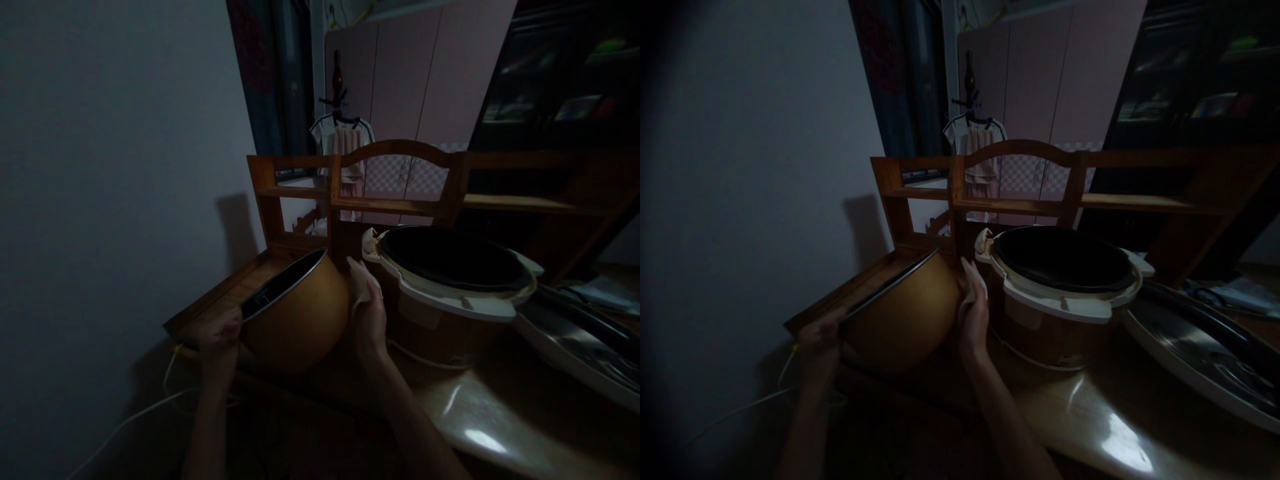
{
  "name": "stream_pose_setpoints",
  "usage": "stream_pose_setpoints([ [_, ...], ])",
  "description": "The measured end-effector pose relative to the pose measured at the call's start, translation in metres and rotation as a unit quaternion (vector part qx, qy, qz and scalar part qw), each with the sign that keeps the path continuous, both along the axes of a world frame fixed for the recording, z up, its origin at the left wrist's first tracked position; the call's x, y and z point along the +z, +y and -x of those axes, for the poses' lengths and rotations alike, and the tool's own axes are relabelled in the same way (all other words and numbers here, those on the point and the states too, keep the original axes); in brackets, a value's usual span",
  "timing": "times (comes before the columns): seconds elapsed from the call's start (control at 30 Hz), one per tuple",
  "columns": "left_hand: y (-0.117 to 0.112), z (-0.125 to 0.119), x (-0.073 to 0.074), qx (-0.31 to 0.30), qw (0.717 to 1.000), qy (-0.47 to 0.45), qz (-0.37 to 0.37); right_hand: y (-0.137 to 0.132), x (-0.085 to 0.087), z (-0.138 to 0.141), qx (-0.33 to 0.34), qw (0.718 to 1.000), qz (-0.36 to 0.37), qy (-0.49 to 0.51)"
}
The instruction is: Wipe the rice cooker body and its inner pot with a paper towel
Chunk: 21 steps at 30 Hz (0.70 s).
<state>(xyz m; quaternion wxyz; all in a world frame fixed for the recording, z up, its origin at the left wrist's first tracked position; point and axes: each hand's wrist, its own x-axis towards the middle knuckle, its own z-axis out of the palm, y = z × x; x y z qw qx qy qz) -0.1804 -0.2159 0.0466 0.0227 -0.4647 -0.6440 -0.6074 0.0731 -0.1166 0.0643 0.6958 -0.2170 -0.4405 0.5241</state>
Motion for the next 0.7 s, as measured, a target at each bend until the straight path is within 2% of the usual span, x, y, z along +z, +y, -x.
stream_pose_setpoints([
  [0.13,0.005,-0.004,0.000,-0.050,0.999,-0.006,-0.014,-0.007,0.019,-0.002,0.053,0.998,-0.006,-0.017],
  [0.37,0.000,-0.007,-0.001,0.010,1.000,-0.003,-0.002,-0.037,0.022,0.000,0.059,0.986,-0.101,-0.120],
  [0.57,-0.002,-0.004,0.000,0.046,0.999,0.022,-0.006,-0.057,0.020,-0.001,0.076,0.933,-0.251,-0.247],
  [0.7,-0.001,-0.004,-0.001,0.055,0.998,0.010,-0.006,-0.064,0.013,-0.006,0.102,0.909,-0.294,-0.277],
])
